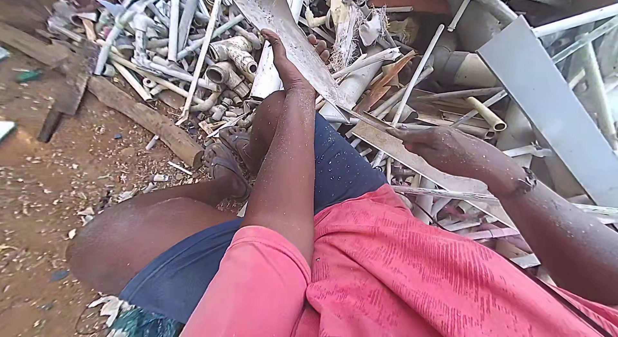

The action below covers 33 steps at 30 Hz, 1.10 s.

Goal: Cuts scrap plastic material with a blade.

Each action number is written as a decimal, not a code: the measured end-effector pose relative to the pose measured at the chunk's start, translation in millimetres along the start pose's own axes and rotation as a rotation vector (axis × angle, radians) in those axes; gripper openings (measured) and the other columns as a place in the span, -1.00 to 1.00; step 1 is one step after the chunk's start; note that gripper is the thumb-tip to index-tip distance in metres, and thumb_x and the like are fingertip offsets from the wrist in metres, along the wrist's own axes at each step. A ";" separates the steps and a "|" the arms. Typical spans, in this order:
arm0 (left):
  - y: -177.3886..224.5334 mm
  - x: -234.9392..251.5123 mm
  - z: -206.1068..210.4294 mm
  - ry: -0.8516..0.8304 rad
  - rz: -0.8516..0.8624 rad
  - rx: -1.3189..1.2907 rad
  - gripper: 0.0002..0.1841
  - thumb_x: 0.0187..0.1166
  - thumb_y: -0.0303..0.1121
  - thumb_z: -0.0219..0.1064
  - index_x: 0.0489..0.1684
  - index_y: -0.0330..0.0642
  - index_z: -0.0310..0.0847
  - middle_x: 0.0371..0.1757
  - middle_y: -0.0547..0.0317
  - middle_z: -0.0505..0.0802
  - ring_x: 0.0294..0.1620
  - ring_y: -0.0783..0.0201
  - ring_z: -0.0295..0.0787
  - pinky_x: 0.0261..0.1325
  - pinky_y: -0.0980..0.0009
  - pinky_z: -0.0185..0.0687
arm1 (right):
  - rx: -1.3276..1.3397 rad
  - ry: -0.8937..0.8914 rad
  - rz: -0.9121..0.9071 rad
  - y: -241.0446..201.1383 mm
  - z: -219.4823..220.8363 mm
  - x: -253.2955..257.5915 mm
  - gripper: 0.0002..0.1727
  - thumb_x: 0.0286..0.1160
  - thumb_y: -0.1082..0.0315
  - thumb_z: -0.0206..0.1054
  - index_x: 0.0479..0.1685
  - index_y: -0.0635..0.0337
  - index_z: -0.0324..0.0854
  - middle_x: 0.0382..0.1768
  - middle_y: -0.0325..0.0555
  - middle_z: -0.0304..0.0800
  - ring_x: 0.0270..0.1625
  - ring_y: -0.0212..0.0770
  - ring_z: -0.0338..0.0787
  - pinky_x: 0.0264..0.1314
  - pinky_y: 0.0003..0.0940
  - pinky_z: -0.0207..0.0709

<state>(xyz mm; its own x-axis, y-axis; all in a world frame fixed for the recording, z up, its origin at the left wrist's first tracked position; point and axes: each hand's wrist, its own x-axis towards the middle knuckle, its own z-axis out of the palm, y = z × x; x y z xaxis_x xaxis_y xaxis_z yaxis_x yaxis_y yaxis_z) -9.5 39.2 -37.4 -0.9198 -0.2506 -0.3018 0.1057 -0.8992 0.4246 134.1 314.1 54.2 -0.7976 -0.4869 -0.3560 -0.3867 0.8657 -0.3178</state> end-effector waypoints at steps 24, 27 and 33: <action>-7.7 -3.2 -2.1 -0.012 -0.022 0.065 0.01 0.56 0.58 -0.45 0.11 -0.25 0.54 -0.23 -0.12 0.80 -0.24 0.00 0.83 -0.14 0.02 0.80 | -0.060 0.045 0.063 -10.2 11.1 17.2 -0.63 0.81 0.27 0.12 0.43 -0.15 0.70 -0.27 -0.03 0.84 -0.23 0.06 0.81 -0.21 0.18 0.60; -11.0 -9.0 0.1 -0.077 -0.040 0.116 0.03 0.57 0.56 -0.54 -0.09 -0.25 0.59 -0.32 -0.08 0.79 -0.27 0.03 0.81 -0.14 0.05 0.78 | -0.008 0.040 0.042 -18.2 11.6 31.4 -0.54 0.83 0.29 0.10 0.62 -0.20 0.58 -0.22 0.01 0.86 -0.20 0.08 0.82 -0.17 0.18 0.60; -1.3 3.5 -4.2 -0.018 -0.001 -0.017 0.06 0.48 0.64 -0.47 0.04 -0.25 0.55 -0.30 -0.09 0.79 -0.27 0.01 0.82 -0.14 0.02 0.80 | -0.033 0.005 0.010 -2.9 3.2 -1.2 -0.45 0.82 0.28 0.08 0.72 -0.43 0.43 -0.25 -0.14 0.84 -0.23 -0.08 0.79 -0.15 0.10 0.62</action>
<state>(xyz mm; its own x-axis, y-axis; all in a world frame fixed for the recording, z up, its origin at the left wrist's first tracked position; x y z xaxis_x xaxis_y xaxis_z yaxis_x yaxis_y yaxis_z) -11.3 37.9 -42.7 -0.9266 -0.2433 -0.2868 0.1109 -0.9054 0.4099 137.7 311.8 52.7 -0.8041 -0.4774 -0.3543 -0.3936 0.8741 -0.2846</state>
